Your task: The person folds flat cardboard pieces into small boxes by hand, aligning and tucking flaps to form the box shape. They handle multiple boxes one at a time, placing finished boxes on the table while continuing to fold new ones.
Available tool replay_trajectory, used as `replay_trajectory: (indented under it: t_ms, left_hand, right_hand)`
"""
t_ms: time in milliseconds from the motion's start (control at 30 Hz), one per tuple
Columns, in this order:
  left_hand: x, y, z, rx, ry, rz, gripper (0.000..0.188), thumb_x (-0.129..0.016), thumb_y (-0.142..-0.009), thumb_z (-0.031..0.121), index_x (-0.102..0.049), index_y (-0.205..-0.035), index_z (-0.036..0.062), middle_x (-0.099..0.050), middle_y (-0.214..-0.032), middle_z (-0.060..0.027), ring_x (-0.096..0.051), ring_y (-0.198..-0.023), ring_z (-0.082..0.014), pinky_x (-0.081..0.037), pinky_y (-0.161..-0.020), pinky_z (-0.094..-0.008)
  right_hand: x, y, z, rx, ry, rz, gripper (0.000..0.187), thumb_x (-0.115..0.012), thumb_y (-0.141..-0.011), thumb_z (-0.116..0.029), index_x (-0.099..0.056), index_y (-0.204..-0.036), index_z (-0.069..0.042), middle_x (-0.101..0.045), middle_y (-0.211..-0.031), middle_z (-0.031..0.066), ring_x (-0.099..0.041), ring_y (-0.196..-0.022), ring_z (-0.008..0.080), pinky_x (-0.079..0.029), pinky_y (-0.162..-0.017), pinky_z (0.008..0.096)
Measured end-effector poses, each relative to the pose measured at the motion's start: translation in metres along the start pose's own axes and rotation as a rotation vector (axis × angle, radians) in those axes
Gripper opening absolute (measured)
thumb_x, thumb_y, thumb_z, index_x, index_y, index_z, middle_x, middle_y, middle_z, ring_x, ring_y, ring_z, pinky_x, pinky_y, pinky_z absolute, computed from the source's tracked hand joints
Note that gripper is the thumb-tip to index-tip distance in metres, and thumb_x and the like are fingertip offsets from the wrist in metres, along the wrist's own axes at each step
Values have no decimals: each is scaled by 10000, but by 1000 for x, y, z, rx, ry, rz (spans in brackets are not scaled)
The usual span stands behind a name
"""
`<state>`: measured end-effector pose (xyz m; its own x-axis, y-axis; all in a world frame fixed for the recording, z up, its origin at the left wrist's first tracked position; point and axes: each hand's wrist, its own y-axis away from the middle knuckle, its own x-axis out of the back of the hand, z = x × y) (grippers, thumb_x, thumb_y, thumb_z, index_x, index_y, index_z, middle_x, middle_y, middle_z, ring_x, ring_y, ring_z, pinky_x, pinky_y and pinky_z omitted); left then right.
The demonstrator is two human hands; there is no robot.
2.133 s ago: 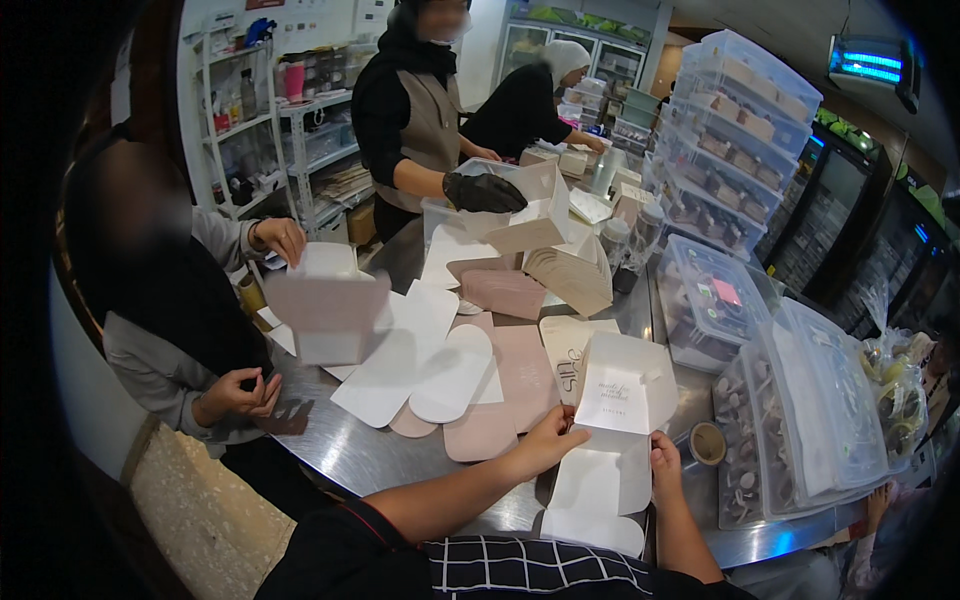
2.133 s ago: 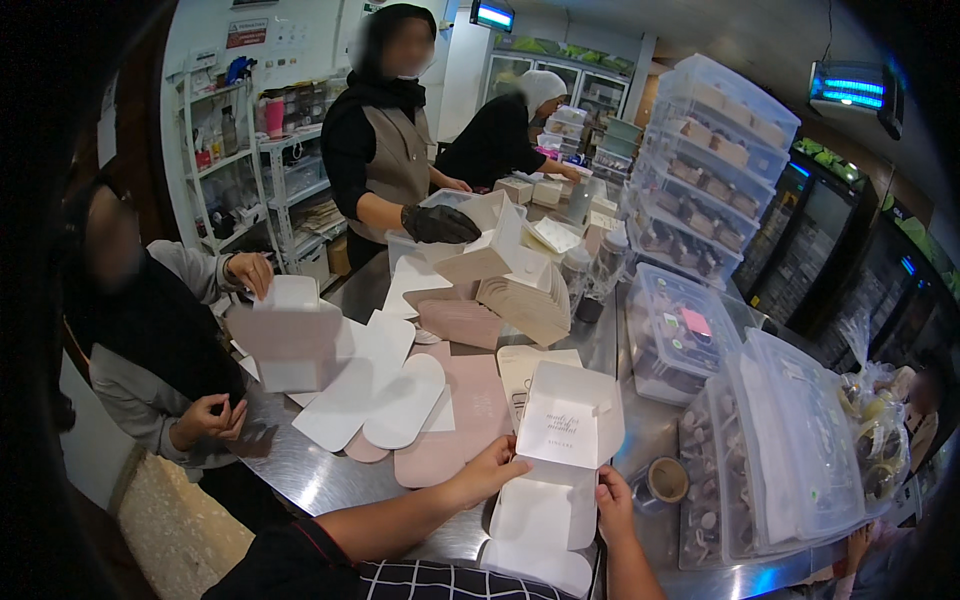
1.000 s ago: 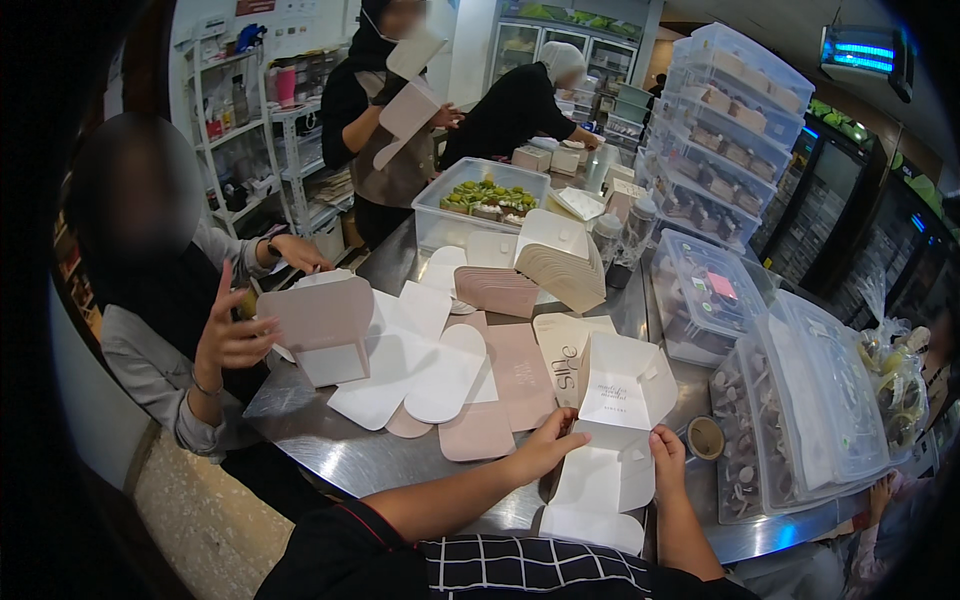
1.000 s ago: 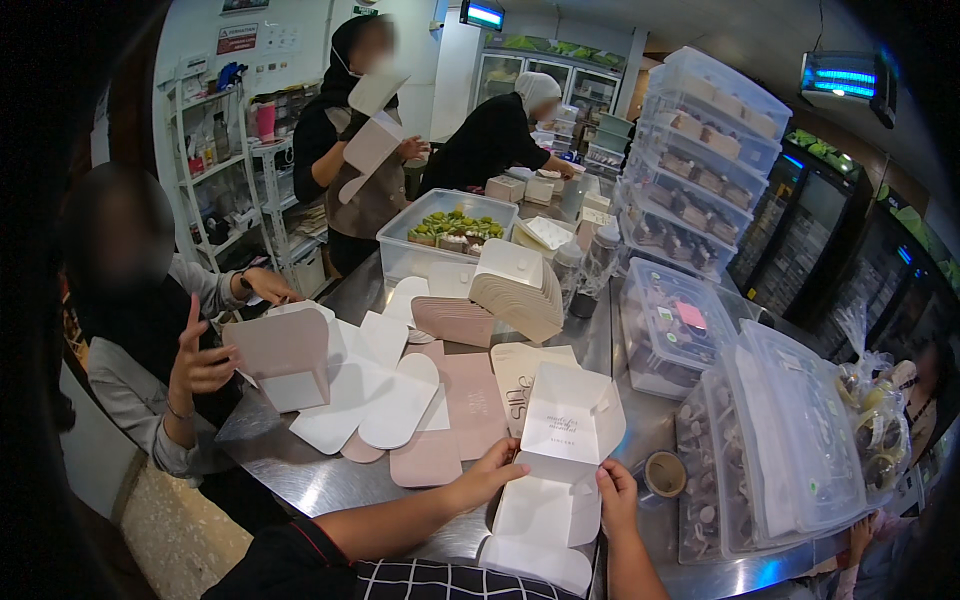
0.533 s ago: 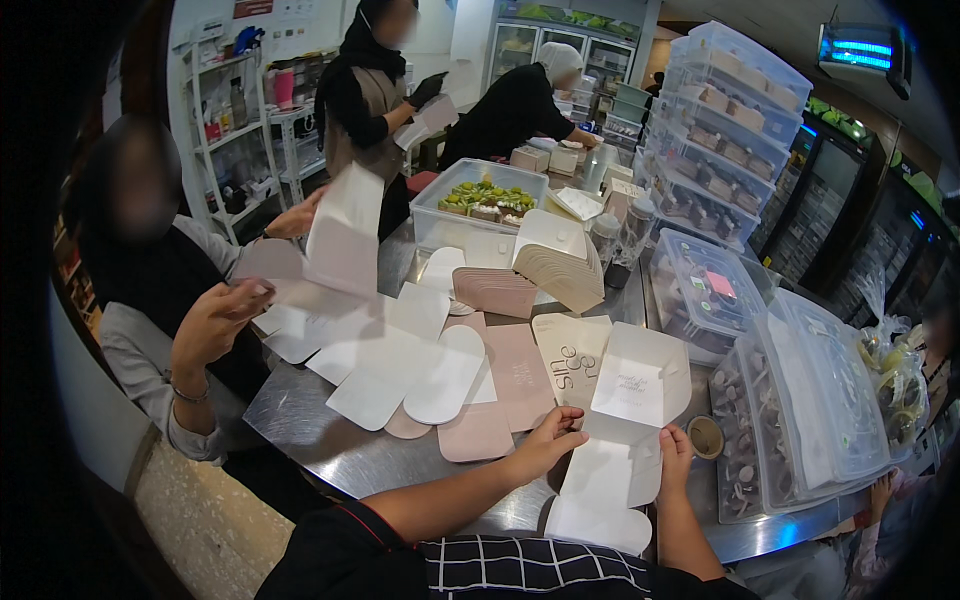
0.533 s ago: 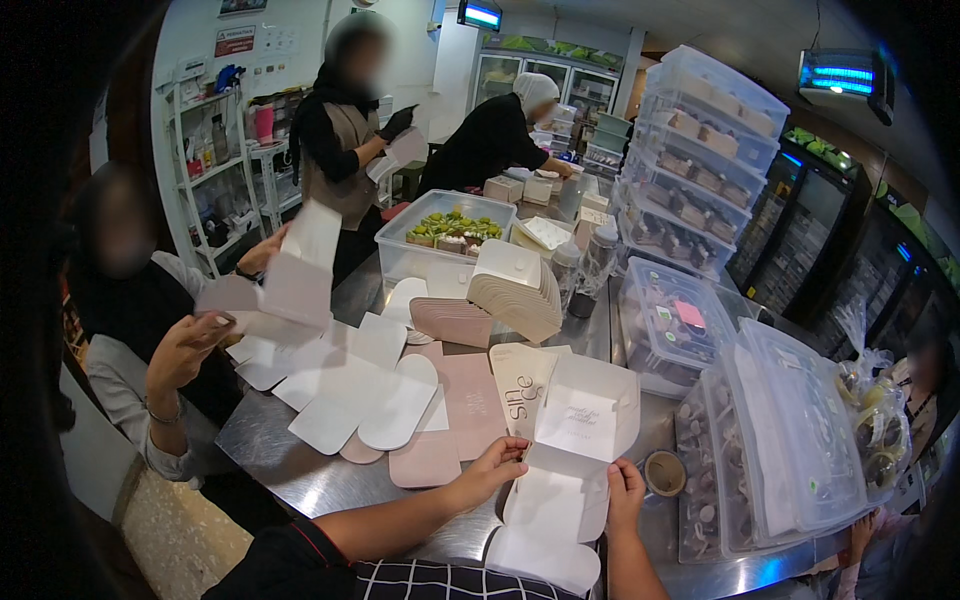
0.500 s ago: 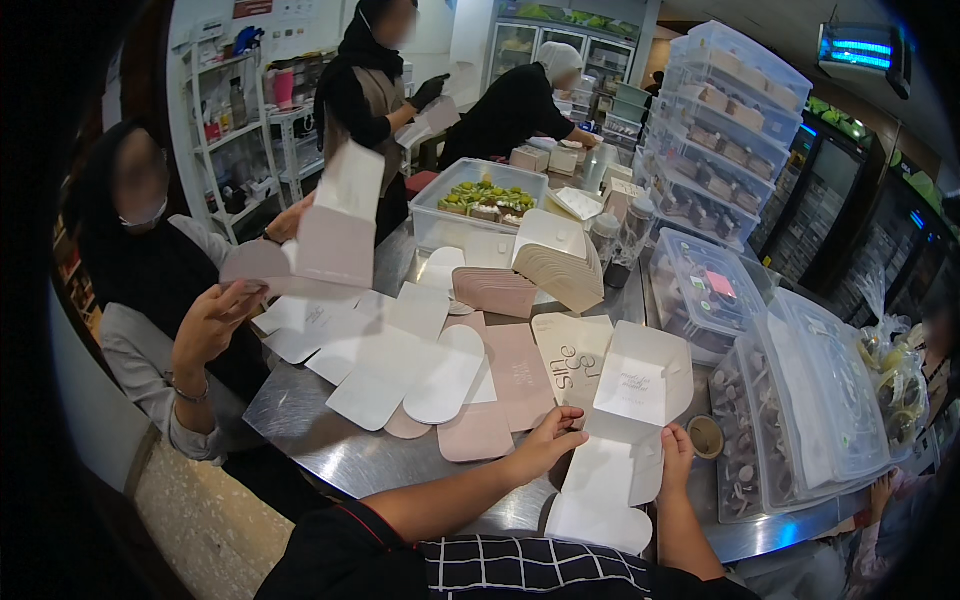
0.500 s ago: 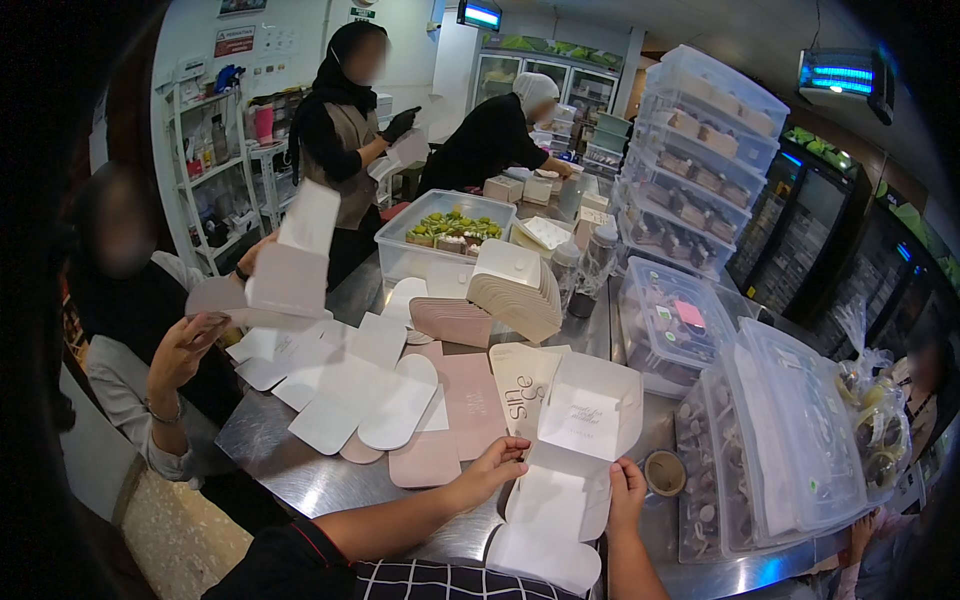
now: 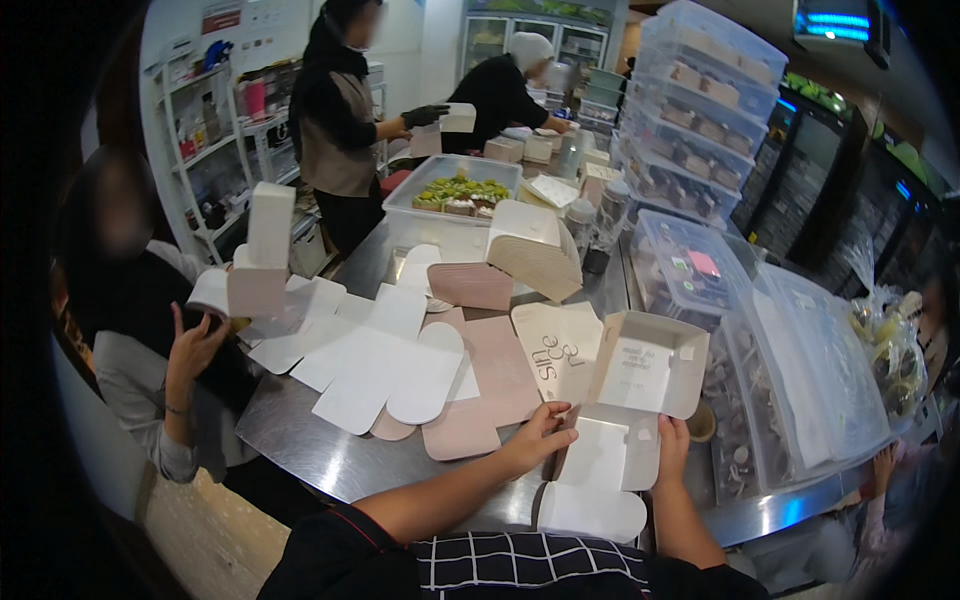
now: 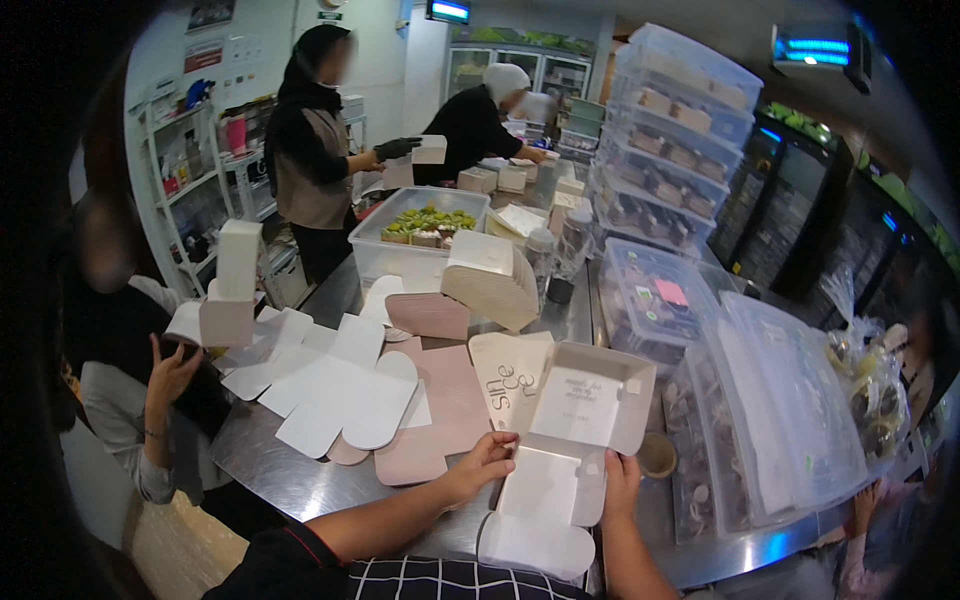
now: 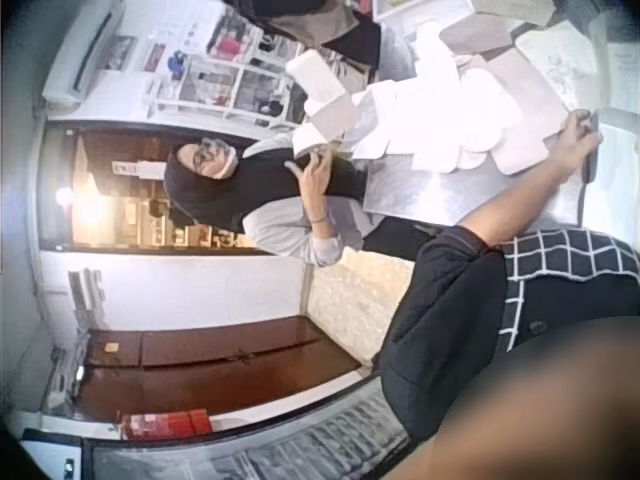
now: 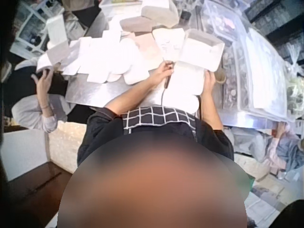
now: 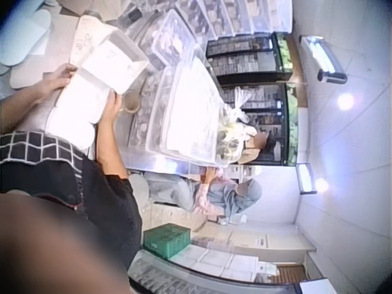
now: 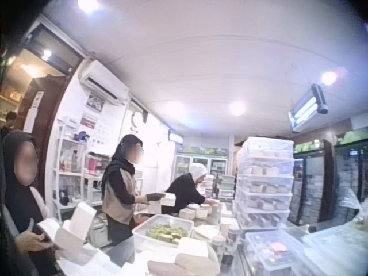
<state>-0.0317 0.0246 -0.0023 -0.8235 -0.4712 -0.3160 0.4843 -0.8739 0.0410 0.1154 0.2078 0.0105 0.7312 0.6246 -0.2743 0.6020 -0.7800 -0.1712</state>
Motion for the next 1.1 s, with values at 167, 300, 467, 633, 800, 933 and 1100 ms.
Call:
replay_trajectory:
  t_ms: [167, 300, 467, 633, 800, 933, 1100]
  left_hand:
    - [0, 6, 8, 56, -40, -47, 686, -667, -883, 229, -277, -1407, 19, -505, -1261, -189, -514, -1157, -229, -380, -998, -341]
    - [-1, 6, 10, -115, 11, -55, 670, -654, -883, 197, -279, -1408, 13, -410, -1368, -135, -504, -1184, -230, -380, -1010, -333]
    - [5, 2, 5, 22, -1, 1, 541, -567, -933, 221, -326, -1376, 27, -416, -1323, -106, -493, -1173, -185, -452, -938, -345]
    - [7, -1, 3, -39, -18, -43, 518, -536, -949, 266, -342, -1368, 30, -437, -1308, -92, -503, -1131, -168, -440, -938, -330]
    - [6, 2, 10, 28, -17, -28, 507, -530, -956, 273, -346, -1364, 34, -451, -1300, -83, -503, -1124, -164, -423, -950, -327]
    - [3, 4, 11, 7, -23, -59, 513, -545, -955, 265, -340, -1367, 39, -465, -1283, -102, -511, -1110, -163, -422, -937, -317]
    - [2, 2, 5, -68, -26, -66, 520, -576, -947, 236, -335, -1364, 42, -547, -1155, -133, -559, -1024, -163, -449, -873, -307]
  right_hand:
    - [0, -1, -3, -242, -56, -110, 215, -528, -962, -165, -606, -1073, 2, -642, -952, 39, -601, -815, 103, -479, -692, 236]
    - [-2, 8, -7, -185, -106, -98, 224, -566, -960, -188, -608, -1072, 1, -645, -955, 35, -597, -827, 100, -481, -718, 239]
    - [-4, 2, 0, -135, -46, -109, 251, -547, -975, -198, -586, -1130, -3, -626, -991, 25, -570, -875, 81, -468, -776, 239]
    - [-4, 2, 4, -139, -137, -137, 216, -544, -967, -180, -591, -1105, -20, -634, -929, 23, -604, -800, 84, -499, -710, 244]
    - [-1, 0, 2, -113, 18, -211, 242, -507, -983, -181, -591, -1118, 1, -584, -1046, 7, -539, -956, 85, -432, -843, 235]
    - [5, 1, 4, -141, -24, -252, 247, -509, -981, -184, -590, -1114, 8, -559, -1073, 9, -527, -979, 96, -421, -858, 243]
    - [4, 6, 7, -114, 115, 30, 321, -639, -910, -208, -575, -1119, 26, -585, -1051, 71, -546, -986, 130, -432, -869, 281]
